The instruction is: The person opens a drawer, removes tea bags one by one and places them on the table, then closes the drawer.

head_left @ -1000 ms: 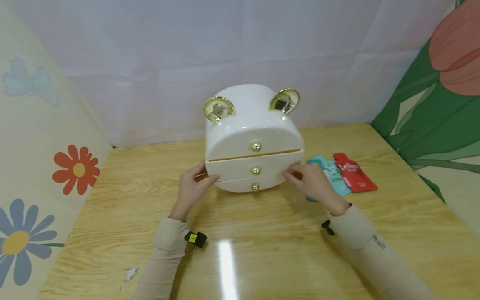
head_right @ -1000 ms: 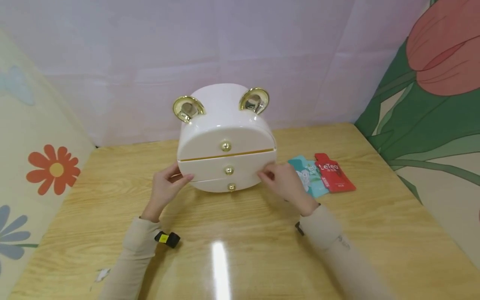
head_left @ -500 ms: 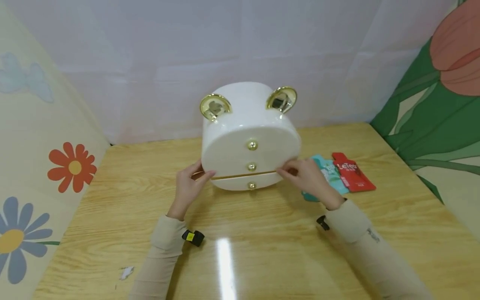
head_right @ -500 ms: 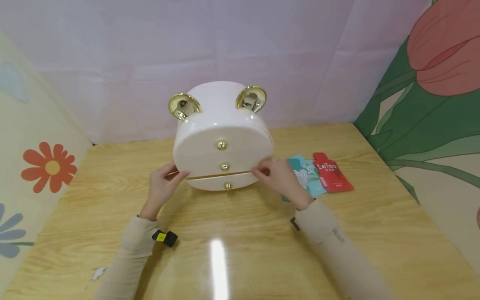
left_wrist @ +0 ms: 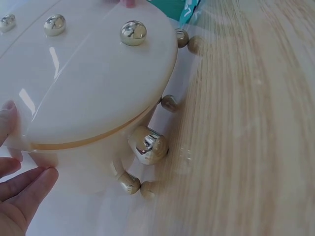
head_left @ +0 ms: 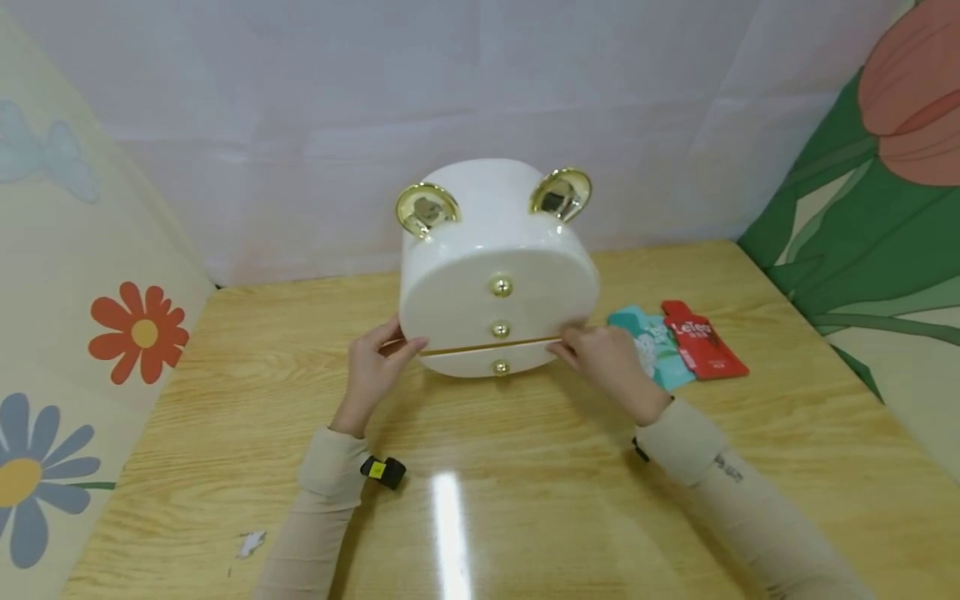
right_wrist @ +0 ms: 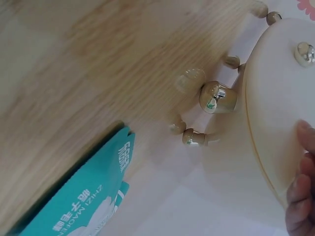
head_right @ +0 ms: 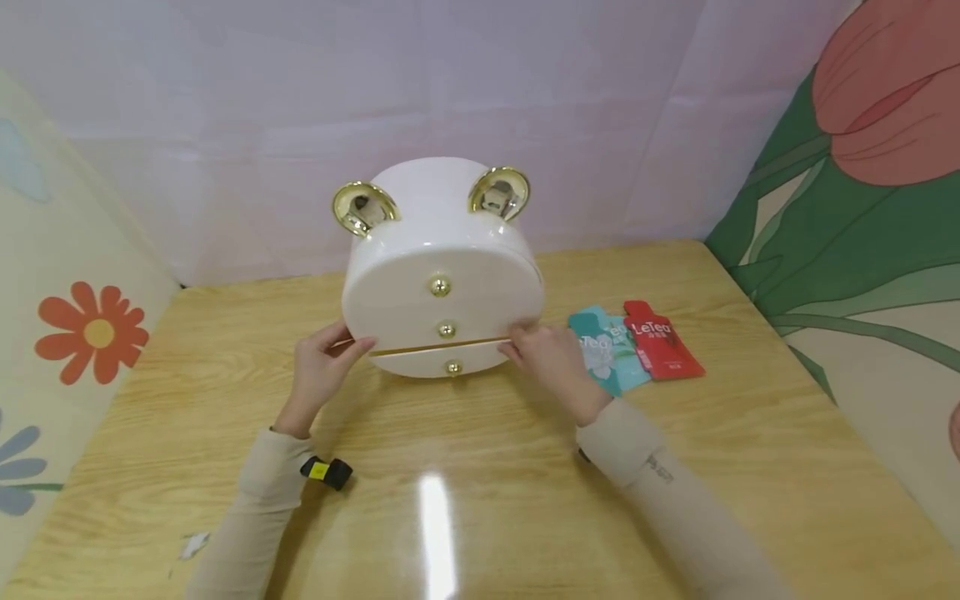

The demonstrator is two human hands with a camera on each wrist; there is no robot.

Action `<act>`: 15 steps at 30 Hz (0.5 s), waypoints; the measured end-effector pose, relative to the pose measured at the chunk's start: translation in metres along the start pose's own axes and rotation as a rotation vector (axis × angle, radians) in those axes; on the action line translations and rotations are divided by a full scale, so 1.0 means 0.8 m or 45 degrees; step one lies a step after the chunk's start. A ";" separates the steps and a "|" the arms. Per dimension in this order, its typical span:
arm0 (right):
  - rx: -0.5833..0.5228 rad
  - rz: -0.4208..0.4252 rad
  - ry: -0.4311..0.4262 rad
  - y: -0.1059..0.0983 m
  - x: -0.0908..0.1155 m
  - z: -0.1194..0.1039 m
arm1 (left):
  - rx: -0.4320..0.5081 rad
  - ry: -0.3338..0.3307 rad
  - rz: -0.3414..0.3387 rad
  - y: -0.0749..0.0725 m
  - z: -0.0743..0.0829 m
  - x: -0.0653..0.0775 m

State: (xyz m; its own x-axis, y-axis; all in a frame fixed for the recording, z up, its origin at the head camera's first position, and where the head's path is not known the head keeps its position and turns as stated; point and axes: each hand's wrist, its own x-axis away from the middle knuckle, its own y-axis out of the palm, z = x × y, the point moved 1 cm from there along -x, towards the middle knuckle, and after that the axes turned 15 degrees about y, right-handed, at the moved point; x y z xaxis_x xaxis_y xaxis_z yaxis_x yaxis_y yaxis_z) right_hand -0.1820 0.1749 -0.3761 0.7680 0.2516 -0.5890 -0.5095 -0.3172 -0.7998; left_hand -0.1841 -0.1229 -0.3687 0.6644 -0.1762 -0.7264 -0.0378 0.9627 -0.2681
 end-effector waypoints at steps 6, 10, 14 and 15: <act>0.040 0.066 -0.046 0.006 -0.003 -0.008 | 0.008 0.028 0.011 -0.004 -0.002 0.002; 0.032 0.116 -0.132 0.013 -0.005 -0.018 | 0.017 0.020 0.011 -0.006 -0.003 0.003; -0.015 0.095 -0.219 0.019 -0.007 -0.033 | 0.057 -0.007 -0.034 -0.005 -0.001 0.002; -0.027 0.077 -0.227 0.020 -0.007 -0.037 | 0.057 -0.007 -0.058 -0.005 0.000 0.001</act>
State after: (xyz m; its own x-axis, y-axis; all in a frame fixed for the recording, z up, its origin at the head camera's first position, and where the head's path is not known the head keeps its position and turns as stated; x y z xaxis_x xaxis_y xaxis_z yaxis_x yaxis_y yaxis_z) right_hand -0.1832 0.1413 -0.3819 0.6540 0.3891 -0.6488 -0.5432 -0.3554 -0.7607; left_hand -0.1831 -0.1266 -0.3683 0.6685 -0.2190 -0.7107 0.0261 0.9620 -0.2719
